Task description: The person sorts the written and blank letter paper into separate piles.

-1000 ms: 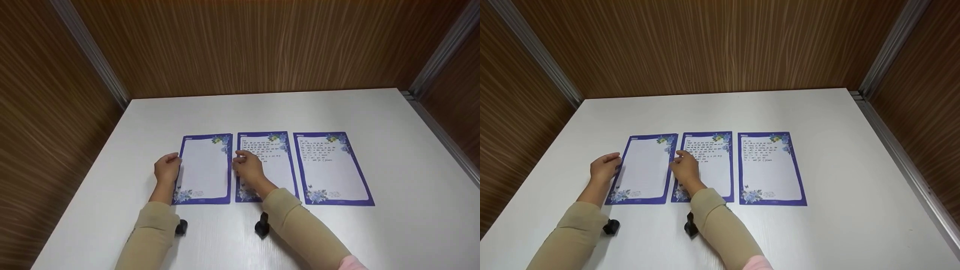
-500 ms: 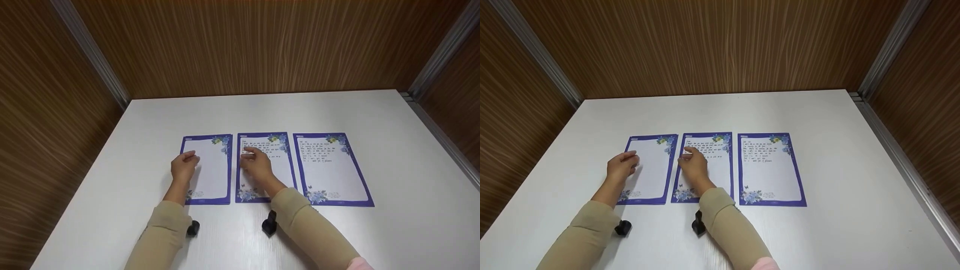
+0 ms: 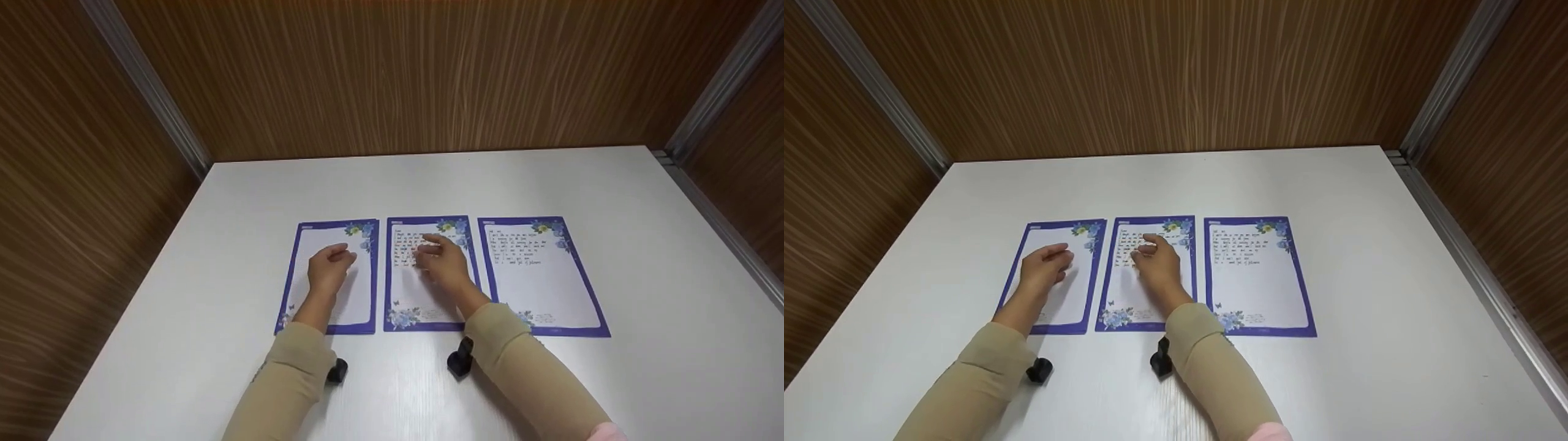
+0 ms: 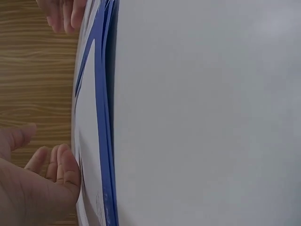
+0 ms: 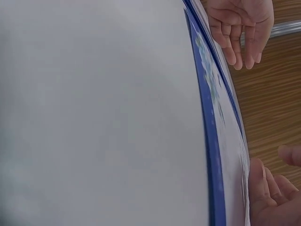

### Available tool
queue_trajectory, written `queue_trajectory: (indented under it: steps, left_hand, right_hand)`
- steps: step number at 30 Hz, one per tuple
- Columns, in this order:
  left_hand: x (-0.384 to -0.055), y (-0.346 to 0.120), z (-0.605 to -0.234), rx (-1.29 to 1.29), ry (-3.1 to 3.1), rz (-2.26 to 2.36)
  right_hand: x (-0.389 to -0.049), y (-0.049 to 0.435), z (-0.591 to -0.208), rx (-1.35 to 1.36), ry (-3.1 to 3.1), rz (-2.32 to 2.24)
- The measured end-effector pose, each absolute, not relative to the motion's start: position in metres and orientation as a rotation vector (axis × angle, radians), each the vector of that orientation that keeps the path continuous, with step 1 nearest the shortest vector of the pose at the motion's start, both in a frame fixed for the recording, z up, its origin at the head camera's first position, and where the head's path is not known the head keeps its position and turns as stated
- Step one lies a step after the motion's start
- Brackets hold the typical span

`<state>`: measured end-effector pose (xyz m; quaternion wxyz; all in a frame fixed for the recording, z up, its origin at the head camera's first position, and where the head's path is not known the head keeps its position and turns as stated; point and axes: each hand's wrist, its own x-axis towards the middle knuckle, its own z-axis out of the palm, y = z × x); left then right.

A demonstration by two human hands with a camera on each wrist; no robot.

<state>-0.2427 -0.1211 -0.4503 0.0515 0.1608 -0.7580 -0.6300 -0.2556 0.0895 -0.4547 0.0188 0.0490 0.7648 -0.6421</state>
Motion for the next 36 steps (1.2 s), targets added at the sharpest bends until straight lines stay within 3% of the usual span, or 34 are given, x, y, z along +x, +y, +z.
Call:
queue_trajectory:
  steps: [18, 36]
  left_hand:
    - [-0.246, -0.079, -0.449, 0.417, -2.424, -1.895]
    - [-0.245, -0.069, -0.446, 0.418, -2.440, -2.011]
  right_hand:
    - [-0.257, 0.143, -0.448, 0.263, 2.498, -1.857]
    - [-0.255, 0.172, -0.449, 0.418, 2.549, -1.768]
